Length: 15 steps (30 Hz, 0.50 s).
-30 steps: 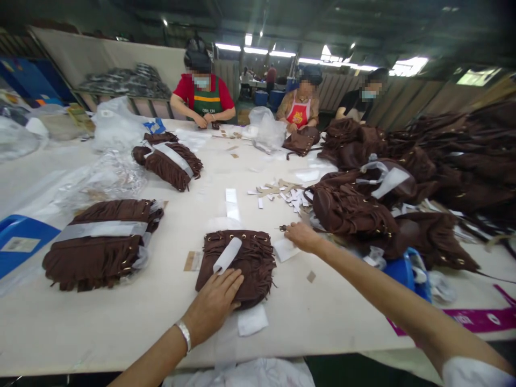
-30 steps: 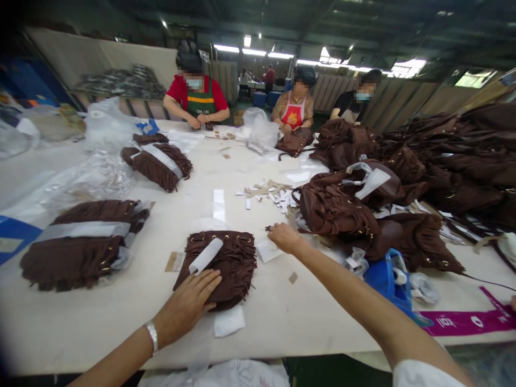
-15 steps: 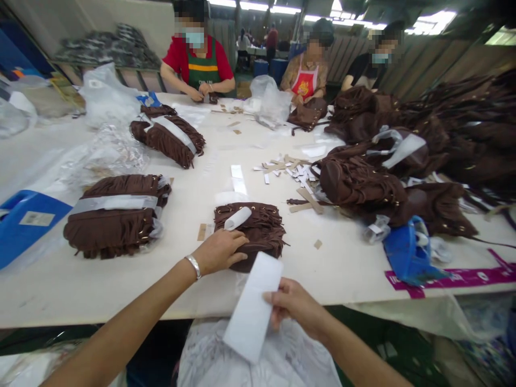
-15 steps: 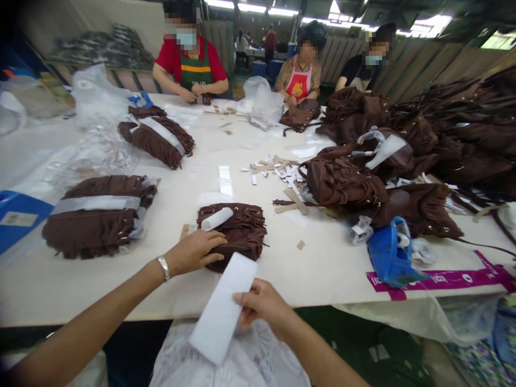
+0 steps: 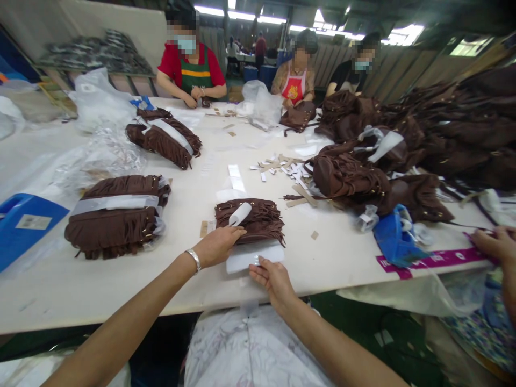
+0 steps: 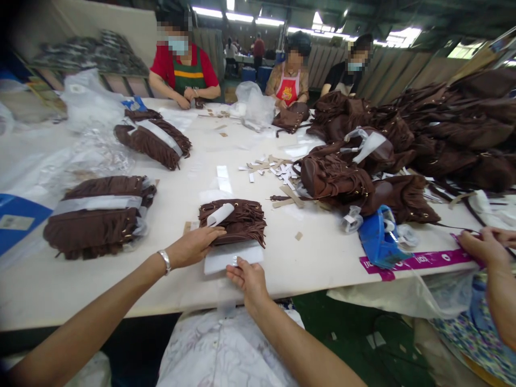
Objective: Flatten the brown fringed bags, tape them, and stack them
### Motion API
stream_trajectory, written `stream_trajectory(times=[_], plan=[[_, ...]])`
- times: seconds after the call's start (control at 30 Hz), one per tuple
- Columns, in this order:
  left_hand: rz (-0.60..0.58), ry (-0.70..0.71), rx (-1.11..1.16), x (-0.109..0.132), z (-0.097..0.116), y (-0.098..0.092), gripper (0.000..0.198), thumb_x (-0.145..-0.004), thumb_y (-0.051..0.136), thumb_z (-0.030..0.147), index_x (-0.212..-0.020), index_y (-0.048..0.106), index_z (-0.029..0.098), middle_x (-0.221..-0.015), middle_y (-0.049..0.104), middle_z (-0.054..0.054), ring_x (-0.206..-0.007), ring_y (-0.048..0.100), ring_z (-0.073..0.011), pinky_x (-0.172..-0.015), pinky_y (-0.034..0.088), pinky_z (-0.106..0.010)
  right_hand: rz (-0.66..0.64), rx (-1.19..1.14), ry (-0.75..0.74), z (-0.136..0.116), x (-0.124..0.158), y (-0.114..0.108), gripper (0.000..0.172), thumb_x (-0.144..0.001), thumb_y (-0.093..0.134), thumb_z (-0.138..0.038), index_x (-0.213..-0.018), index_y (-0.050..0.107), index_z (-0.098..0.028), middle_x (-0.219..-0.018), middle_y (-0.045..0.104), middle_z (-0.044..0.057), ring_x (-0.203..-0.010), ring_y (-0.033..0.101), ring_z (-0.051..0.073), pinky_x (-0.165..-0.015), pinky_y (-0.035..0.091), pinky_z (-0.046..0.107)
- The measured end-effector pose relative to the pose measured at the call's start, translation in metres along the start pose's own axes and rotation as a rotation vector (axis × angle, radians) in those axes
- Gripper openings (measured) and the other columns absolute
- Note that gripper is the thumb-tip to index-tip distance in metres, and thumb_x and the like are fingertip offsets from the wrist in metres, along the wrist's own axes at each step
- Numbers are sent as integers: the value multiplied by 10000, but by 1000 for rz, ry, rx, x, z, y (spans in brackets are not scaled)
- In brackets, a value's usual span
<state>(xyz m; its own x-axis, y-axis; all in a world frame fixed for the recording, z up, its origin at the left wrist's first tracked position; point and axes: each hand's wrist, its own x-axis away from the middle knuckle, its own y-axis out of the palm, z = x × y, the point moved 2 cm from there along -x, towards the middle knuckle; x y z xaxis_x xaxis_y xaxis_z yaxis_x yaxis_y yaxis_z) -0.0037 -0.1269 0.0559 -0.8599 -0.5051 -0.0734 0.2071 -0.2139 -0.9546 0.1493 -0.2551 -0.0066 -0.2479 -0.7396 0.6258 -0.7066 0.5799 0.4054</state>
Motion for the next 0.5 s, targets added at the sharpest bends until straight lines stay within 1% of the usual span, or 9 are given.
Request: stream_trajectory(times=[0.13, 0.23, 0.3, 0.37, 0.43, 0.5], plan=[[-22, 19, 41, 5, -4, 3, 670, -794, 392, -48, -1421, 397, 188, -1400, 526, -102, -1276, 504, -217, -1034, 459, -380, 5, -66, -5, 8, -7, 6, 290, -696, 790, -278, -810, 549, -164, -775, 691, 46, -811, 720, 204, -747, 617, 310], [-11, 29, 42, 9, -1, 6, 758, -790, 434, -25, -1484, 307, 252, -1461, 462, -98, -1281, 497, -238, -1036, 456, -421, 13, -101, -14, 11, -11, 6, 303, -687, 788, -274, -815, 536, -165, -756, 686, 36, -806, 722, 213, -761, 616, 331], [9, 30, 11, 11, 4, 13, 709, -830, 514, 59, -1479, 327, 275, -1471, 448, -103, -1279, 494, -264, -1051, 439, -456, 25, -113, -20, 11, -13, 5, 309, -688, 781, -278, -830, 534, -159, -746, 684, 33, -787, 724, 218, -742, 618, 335], [29, 18, -40, 14, 10, 24, 635, -863, 585, 166, -1454, 380, 274, -1475, 443, -111, -1295, 472, -293, -1069, 414, -484, 35, -119, -24, 11, -14, 3, 309, -694, 770, -284, -842, 532, -153, -742, 684, 34, -777, 726, 222, -726, 619, 336], [52, -5, -108, 17, 14, 39, 606, -884, 603, 234, -1450, 392, 268, -1497, 415, -118, -1323, 436, -321, -1079, 394, -509, 32, -121, -26, 11, -14, 2, 308, -697, 764, -290, -837, 527, -152, -749, 685, 36, -783, 728, 231, -728, 618, 342], [81, -19, -173, 20, 17, 53, 611, -907, 586, 276, -1473, 354, 257, -1532, 363, -129, -1365, 382, -345, -1089, 374, -531, 20, -116, -25, 10, -14, 0, 310, -699, 765, -297, -824, 518, -157, -760, 688, 36, -801, 730, 240, -746, 615, 350]])
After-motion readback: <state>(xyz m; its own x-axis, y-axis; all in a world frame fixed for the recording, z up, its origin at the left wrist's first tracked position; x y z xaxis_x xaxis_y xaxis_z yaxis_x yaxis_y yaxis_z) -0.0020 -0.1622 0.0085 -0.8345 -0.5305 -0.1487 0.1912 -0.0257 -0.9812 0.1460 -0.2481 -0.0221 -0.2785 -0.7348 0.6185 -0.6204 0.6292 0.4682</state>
